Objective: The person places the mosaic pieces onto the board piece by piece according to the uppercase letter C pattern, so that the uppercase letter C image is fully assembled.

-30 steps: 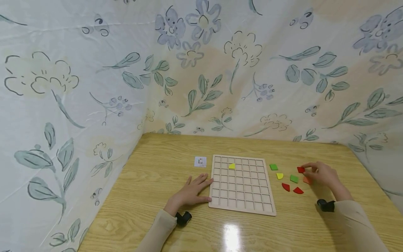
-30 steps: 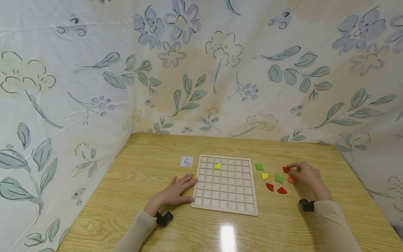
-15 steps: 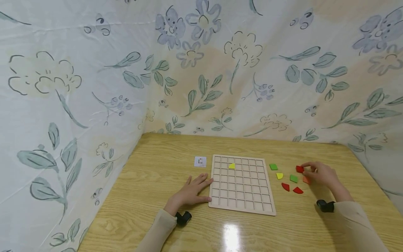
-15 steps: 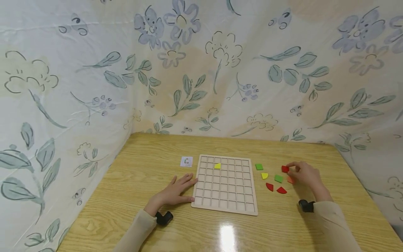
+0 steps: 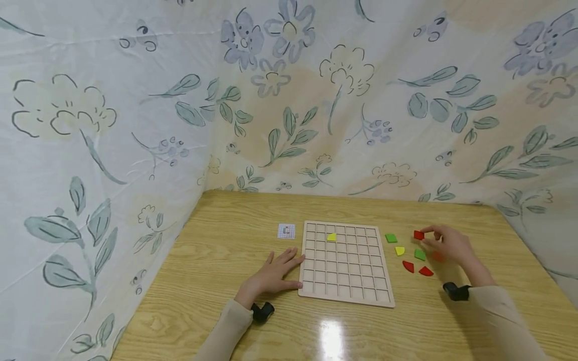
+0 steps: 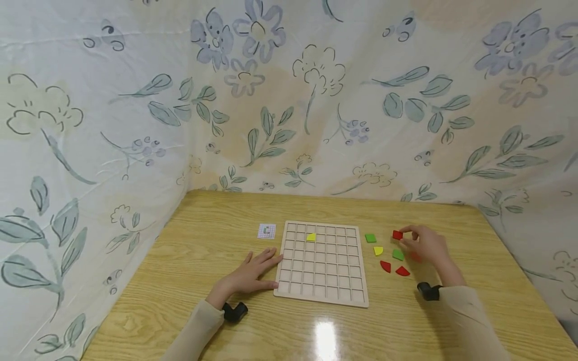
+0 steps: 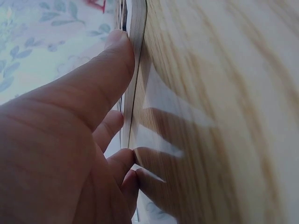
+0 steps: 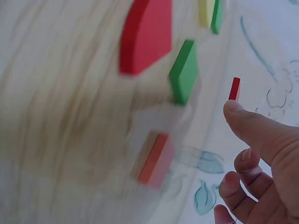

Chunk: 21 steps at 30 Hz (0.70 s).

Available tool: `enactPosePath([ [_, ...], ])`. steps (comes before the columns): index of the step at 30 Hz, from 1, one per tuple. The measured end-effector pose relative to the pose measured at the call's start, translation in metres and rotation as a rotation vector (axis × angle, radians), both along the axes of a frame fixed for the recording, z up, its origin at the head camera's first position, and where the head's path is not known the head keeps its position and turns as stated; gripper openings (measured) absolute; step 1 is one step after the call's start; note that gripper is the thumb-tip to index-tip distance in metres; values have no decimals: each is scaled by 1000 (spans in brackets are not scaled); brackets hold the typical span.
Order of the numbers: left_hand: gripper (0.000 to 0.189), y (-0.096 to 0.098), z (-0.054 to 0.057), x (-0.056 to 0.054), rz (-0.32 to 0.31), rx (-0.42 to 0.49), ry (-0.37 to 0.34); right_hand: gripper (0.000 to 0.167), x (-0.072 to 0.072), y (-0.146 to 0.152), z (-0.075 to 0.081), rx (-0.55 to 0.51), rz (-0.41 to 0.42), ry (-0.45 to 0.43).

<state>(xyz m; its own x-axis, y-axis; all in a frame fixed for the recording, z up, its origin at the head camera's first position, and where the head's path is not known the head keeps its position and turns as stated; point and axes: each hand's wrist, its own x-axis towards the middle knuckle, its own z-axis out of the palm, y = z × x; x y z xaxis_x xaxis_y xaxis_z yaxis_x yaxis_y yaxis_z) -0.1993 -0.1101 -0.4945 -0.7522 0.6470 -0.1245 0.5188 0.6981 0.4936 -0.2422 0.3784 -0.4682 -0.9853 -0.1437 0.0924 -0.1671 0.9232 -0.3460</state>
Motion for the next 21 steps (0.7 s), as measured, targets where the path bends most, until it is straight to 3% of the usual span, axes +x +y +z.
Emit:
enactPosePath([
  [10,71,1,4,-1,3,-6,-5,27,-9,-22,2,-28,23,65],
  [21,71,2,5,-1,0,-6,-4,27,-15,-50,4,-73,63,42],
])
